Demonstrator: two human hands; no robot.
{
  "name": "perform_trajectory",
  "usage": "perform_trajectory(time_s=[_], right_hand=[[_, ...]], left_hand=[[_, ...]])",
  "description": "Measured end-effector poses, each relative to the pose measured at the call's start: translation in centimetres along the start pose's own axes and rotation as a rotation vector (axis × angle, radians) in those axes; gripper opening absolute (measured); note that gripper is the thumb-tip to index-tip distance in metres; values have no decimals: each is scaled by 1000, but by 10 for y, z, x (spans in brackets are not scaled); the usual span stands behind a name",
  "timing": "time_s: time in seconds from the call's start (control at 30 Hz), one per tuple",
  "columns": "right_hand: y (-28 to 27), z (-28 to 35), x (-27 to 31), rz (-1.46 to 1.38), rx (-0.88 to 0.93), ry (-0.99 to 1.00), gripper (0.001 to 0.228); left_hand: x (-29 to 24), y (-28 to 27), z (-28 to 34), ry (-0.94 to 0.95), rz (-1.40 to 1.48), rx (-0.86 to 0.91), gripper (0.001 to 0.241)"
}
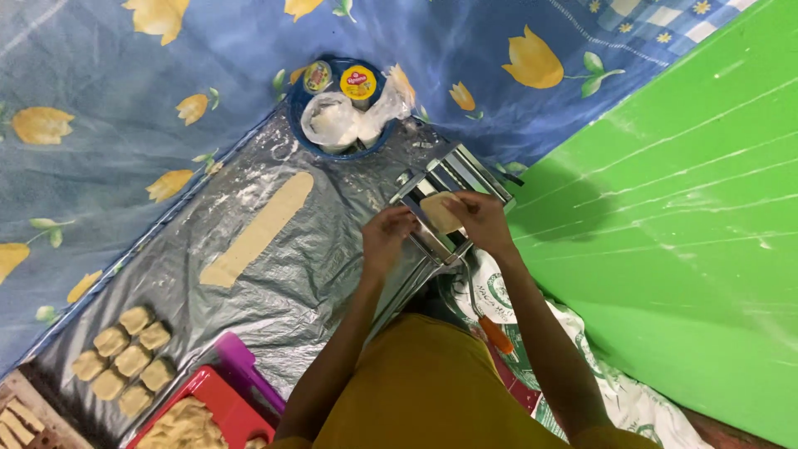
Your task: Flattening and shaping pieces of dough using a manual pasta machine and hand folding.
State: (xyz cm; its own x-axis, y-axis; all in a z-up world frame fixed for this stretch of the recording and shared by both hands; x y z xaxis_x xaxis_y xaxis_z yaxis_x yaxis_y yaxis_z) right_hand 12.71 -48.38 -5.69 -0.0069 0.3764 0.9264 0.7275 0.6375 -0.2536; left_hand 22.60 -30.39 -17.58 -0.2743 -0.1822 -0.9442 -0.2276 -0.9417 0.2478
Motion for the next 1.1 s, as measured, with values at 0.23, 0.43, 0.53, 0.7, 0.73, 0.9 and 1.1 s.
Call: perform_trajectory(time_s=[0.23,0.43,0.53,0.7,0.73,0.9,1.1], right_hand=[[4,-11,-4,137,82,-32,11],[8,-8,-4,44,94,75,19],[-2,-5,-9,7,43,101,39],[-56,45,30,238,-104,12,53],[-63,60,51,235,-101,11,53],[-61,178,14,561,437,534,80],[-94,220,-83,870,244,545,41]], left_hand=[[-86,38,-4,224,-101,133,31],[-94,83,-19,261,-264,485,57],[-82,105,-15,188,-296,710,65],[-49,108,-26,301,-788,749,32],[-47,110,-31,301,-790,745,32],[-51,121,-23,228,-785,798,30],[-42,137,-20,343,-718,876,27]])
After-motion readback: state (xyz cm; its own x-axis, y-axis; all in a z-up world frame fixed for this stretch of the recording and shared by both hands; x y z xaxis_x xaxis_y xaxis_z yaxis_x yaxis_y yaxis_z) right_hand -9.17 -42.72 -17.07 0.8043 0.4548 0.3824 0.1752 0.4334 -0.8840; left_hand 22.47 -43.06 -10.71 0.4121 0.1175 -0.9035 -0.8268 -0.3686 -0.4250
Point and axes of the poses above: each hand's wrist, its own z-axis away from the middle knuckle, its own y-axis out of the palm, x = y × z, the point moved 10 cm from there along -z, towards the middle knuckle, and after that the axes turned 13 degrees about -x, right-handed, at the moved point
